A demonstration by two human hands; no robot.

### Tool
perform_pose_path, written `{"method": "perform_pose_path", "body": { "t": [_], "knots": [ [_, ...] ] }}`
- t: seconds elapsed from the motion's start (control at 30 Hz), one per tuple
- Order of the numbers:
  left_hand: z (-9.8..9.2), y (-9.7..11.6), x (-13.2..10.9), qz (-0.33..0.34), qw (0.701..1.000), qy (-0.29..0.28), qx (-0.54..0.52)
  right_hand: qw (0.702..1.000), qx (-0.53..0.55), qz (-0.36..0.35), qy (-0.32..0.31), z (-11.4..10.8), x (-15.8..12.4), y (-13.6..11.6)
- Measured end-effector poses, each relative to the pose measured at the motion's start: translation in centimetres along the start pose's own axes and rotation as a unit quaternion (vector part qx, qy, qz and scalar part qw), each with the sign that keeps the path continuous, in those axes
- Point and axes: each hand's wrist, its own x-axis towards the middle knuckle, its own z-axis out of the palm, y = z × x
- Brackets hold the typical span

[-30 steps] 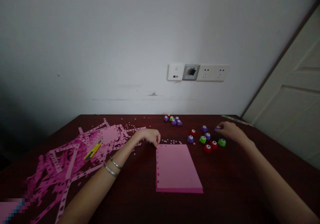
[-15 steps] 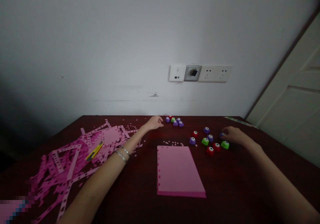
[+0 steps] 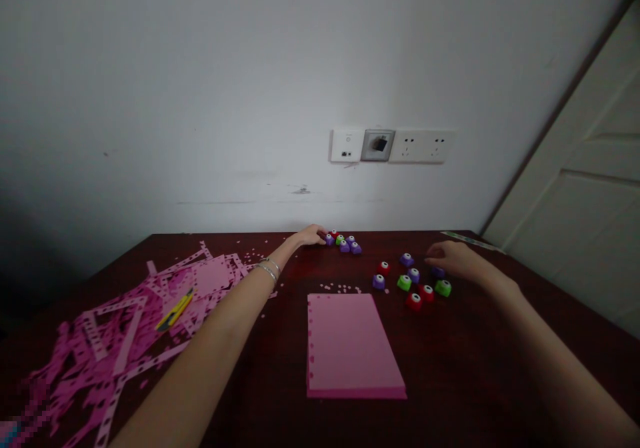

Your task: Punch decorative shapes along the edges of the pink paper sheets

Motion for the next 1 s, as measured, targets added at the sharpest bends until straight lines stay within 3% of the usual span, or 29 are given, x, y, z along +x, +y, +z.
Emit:
{"method": "perform_pose_path", "body": {
  "t": [0.5,0.73,1.0],
  "knots": [
    [0.6,-0.1,0.8,0.018,0.998,0.040,0.038,1.000,0.004,-0.014,-0.001,-0.1,-0.3,-0.9],
    [0.8,0.4,-0.3,0.067,0.986,0.072,0.137,1.000,0.008,-0.022,-0.001,-0.2,-0.6,-1.4],
    [1.4,-0.5,-0.2,0.067,0.992,0.084,0.072,1.000,0.011,-0.025,-0.008,-0.1,-0.6,-1.7]
  ]
}}
